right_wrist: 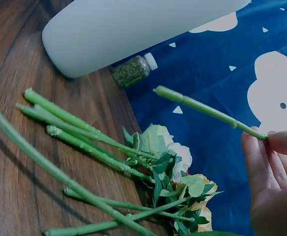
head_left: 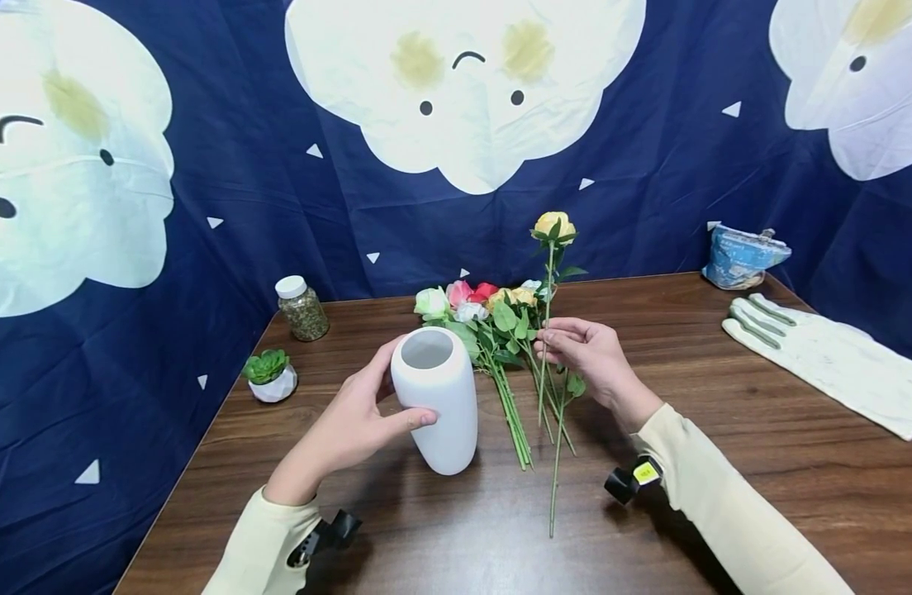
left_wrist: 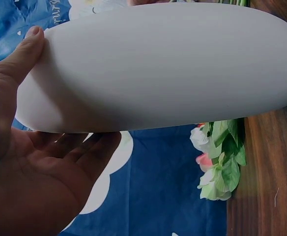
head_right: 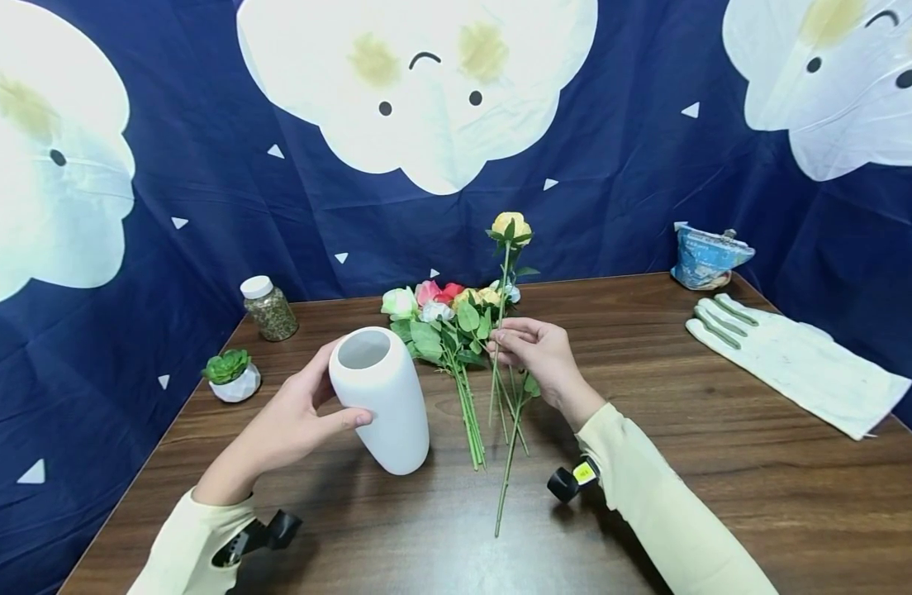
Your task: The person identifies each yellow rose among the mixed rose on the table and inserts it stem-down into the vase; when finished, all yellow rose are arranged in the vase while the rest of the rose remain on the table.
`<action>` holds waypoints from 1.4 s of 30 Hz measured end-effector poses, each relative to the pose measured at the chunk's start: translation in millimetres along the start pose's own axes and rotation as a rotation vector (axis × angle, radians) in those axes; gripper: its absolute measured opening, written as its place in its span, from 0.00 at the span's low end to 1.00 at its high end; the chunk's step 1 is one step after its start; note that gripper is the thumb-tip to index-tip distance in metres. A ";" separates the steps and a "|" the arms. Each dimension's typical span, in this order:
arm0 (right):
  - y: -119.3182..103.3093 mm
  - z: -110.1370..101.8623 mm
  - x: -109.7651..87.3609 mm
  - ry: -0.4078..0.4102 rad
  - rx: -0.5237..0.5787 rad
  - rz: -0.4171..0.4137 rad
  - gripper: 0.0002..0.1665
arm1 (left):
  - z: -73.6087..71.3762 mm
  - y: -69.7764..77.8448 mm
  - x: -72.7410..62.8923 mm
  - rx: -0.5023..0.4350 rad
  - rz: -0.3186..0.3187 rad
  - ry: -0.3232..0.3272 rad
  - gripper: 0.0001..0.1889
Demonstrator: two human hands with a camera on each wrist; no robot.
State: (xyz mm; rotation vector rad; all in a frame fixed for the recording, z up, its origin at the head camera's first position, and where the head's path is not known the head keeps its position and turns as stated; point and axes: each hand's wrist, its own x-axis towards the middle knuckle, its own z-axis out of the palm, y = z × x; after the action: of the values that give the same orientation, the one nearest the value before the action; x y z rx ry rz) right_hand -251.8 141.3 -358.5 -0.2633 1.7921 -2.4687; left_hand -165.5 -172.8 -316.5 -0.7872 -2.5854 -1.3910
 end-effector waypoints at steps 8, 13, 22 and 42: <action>-2.1 -2.9 2.6 0.002 0.091 0.001 0.20 | -0.7 -0.2 -0.7 -0.007 0.005 0.005 0.45; -5.5 -4.5 2.8 0.027 0.160 -0.031 0.15 | -1.1 -0.1 -0.4 -0.004 0.008 0.006 0.45; -16.8 -8.6 4.5 0.089 0.255 -0.101 0.19 | -1.6 -0.2 -0.6 -0.001 0.001 0.002 0.45; -42.8 -21.6 -1.3 0.109 0.528 -0.312 0.12 | -0.3 -1.3 -0.4 -0.003 -0.003 -0.004 0.45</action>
State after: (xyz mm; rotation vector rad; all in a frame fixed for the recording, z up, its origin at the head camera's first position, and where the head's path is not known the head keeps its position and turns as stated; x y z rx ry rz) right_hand -253.0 175.2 -324.5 -0.3951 1.1259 -3.1099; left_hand -165.8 -173.7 -317.4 -0.7875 -2.5889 -1.3957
